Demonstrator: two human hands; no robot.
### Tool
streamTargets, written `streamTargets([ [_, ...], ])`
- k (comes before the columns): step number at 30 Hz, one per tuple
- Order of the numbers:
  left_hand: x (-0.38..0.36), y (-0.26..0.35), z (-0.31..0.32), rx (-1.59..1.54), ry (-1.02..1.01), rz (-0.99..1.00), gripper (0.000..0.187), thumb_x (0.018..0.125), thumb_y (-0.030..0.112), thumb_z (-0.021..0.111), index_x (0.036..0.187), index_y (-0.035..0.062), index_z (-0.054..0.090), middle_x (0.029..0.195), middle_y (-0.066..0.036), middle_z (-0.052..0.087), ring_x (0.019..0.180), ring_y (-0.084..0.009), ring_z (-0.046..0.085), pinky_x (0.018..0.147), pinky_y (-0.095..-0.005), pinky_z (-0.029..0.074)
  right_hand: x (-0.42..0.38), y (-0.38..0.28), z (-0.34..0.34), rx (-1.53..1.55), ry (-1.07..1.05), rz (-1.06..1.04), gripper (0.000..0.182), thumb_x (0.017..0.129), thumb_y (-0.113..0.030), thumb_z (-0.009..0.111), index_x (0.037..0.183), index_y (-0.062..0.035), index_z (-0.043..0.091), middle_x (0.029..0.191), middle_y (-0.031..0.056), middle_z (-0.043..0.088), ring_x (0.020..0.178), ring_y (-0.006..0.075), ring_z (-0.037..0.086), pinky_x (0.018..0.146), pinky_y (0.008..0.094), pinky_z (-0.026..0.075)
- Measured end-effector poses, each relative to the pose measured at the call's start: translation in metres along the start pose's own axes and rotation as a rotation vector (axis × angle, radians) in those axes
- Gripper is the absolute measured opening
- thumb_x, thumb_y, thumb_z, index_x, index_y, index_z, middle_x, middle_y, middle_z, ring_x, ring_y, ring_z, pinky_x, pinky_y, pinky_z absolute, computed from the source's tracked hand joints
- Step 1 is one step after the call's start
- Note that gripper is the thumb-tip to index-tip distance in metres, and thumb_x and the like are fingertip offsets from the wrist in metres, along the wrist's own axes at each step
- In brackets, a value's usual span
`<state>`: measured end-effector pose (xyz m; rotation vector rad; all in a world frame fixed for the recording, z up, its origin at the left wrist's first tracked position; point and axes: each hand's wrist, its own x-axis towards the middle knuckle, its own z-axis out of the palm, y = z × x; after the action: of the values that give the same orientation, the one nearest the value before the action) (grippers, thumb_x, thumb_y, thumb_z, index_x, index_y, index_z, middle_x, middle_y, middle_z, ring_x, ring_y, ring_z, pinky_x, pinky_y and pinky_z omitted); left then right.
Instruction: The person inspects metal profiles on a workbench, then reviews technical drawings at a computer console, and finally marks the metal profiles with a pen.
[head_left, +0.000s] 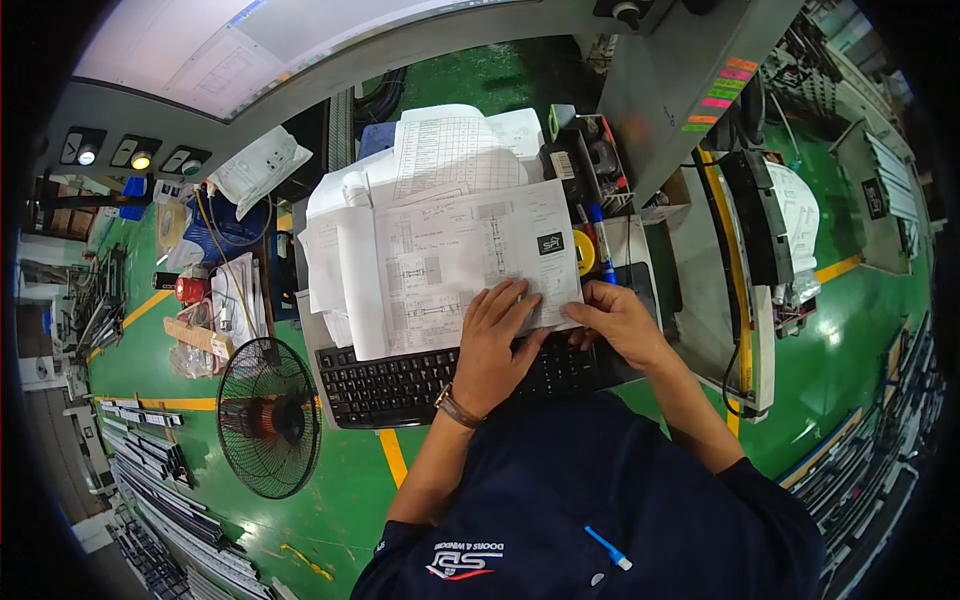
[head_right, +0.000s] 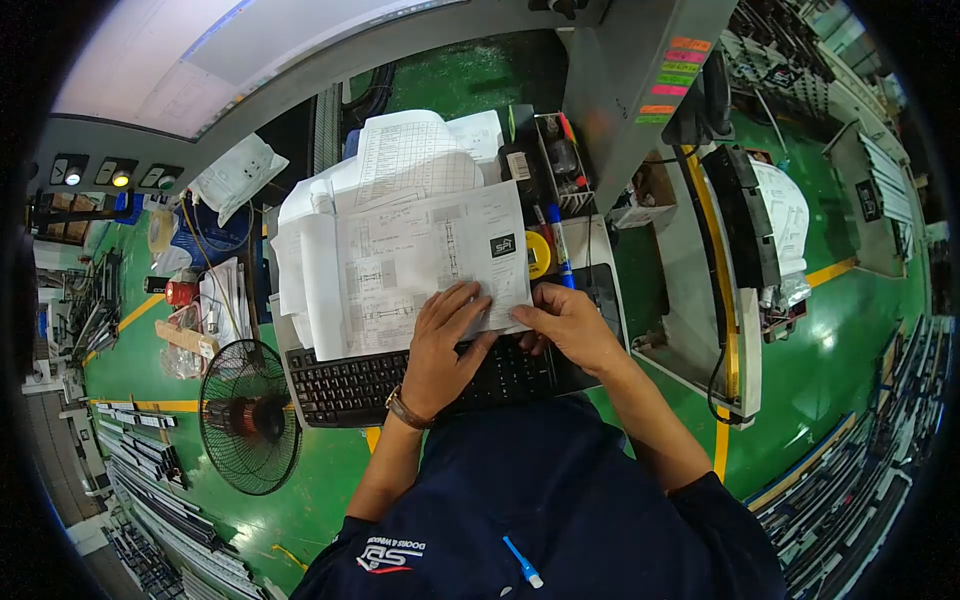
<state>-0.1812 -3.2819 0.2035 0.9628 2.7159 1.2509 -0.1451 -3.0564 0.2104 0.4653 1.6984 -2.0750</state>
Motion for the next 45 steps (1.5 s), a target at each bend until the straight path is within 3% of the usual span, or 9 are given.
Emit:
streamTargets([
  [10, 0.003, -0.003, -0.001, -0.016, 0.046, 0.007, 0.028, 0.095, 0.013, 0.067, 0.122, 0.0033, 0.070, 0.133, -0.015, 0.066, 0.132, -0.0351, 0.056, 0.113, -0.0498, 0.039, -0.002, -0.001, -0.011, -0.030, -0.091, -0.029, 0.020, 0.098, -0.017, 0.070, 0.108, 0.0002, 0.066, 0.094, 0.0065, 0.071, 0.079, 0.0137, 0.071, 0.067, 0.0254, 0.058],
  [22, 0.001, 0.002, 0.000, -0.072, 0.172, -0.114, 0.053, 0.097, 0.005, 0.063, 0.147, -0.0052, 0.047, 0.135, -0.026, 0.061, 0.112, -0.0354, 0.064, 0.098, -0.0409, 0.051, -0.002, -0.003, -0.005, -0.070, -0.055, -0.030, 0.022, 0.099, -0.021, 0.072, 0.103, -0.0006, 0.066, 0.088, 0.0059, 0.071, 0.076, 0.0133, 0.070, 0.064, 0.0258, 0.056],
  [25, -0.004, -0.005, 0.012, -0.167, 0.333, -0.127, 0.053, 0.094, 0.004, 0.065, 0.145, -0.0002, 0.053, 0.129, -0.024, 0.062, 0.106, -0.0355, 0.063, 0.096, -0.0417, 0.051, -0.001, -0.003, -0.002, -0.082, -0.019, -0.014, 0.024, 0.099, -0.023, 0.072, 0.105, -0.0008, 0.066, 0.089, 0.0055, 0.071, 0.074, 0.0125, 0.070, 0.063, 0.0257, 0.056],
  [31, 0.002, -0.001, -0.005, 0.011, 0.127, 0.114, 0.039, 0.086, 0.005, 0.073, 0.125, 0.0072, 0.071, 0.118, -0.018, 0.065, 0.109, -0.0365, 0.061, 0.101, -0.0468, 0.046, 0.003, -0.001, 0.006, -0.038, -0.012, -0.062, 0.031, 0.098, -0.028, 0.073, 0.109, 0.0009, 0.066, 0.091, 0.0034, 0.069, 0.073, 0.0097, 0.065, 0.061, 0.0253, 0.055],
  [33, 0.007, 0.001, -0.008, 0.039, 0.148, 0.119, 0.039, 0.085, 0.004, 0.075, 0.123, 0.0061, 0.071, 0.107, -0.018, 0.066, 0.096, -0.0357, 0.063, 0.086, -0.0402, 0.052, 0.003, -0.004, 0.007, -0.048, -0.009, -0.064, 0.032, 0.099, -0.028, 0.073, 0.111, 0.0011, 0.066, 0.091, 0.0035, 0.069, 0.073, 0.0092, 0.065, 0.061, 0.0252, 0.055],
  [37, -0.011, -0.016, 0.000, -0.105, 0.156, -0.249, 0.034, 0.089, 0.008, 0.076, 0.123, 0.0045, 0.071, 0.095, -0.012, 0.070, 0.089, -0.0288, 0.068, 0.085, -0.0385, 0.054, 0.001, -0.006, 0.005, -0.068, -0.024, -0.078, 0.027, 0.100, -0.024, 0.070, 0.112, 0.0000, 0.065, 0.094, 0.0054, 0.070, 0.076, 0.0120, 0.069, 0.063, 0.0258, 0.056],
  [42, -0.005, -0.032, -0.021, -0.470, 0.783, -0.482, 0.043, 0.100, 0.004, 0.064, 0.141, -0.0014, 0.055, 0.091, -0.005, 0.070, 0.081, -0.0092, 0.060, 0.071, -0.0274, 0.050, -0.001, -0.002, -0.007, -0.075, -0.086, -0.073, 0.026, 0.098, -0.022, 0.073, 0.109, 0.0014, 0.067, 0.093, 0.0057, 0.070, 0.076, 0.0131, 0.069, 0.066, 0.0271, 0.056],
  [44, 0.017, -0.027, -0.039, -0.475, 1.149, -0.326, 0.047, 0.103, 0.004, 0.060, 0.147, -0.0052, 0.046, 0.089, -0.002, 0.066, 0.076, -0.0079, 0.056, 0.067, -0.0237, 0.047, -0.001, 0.000, -0.008, -0.082, -0.064, -0.054, 0.027, 0.097, -0.022, 0.074, 0.108, 0.0017, 0.067, 0.091, 0.0056, 0.070, 0.076, 0.0132, 0.069, 0.066, 0.0271, 0.056],
  [45, 0.014, -0.031, -0.048, -0.437, 1.134, -0.290, 0.045, 0.103, 0.003, 0.060, 0.146, -0.0052, 0.048, 0.092, -0.004, 0.068, 0.079, -0.0082, 0.058, 0.069, -0.0236, 0.048, 0.000, 0.001, -0.008, -0.081, -0.054, -0.041, 0.027, 0.097, -0.022, 0.074, 0.108, 0.0018, 0.067, 0.091, 0.0056, 0.070, 0.076, 0.0131, 0.069, 0.065, 0.0270, 0.056],
])
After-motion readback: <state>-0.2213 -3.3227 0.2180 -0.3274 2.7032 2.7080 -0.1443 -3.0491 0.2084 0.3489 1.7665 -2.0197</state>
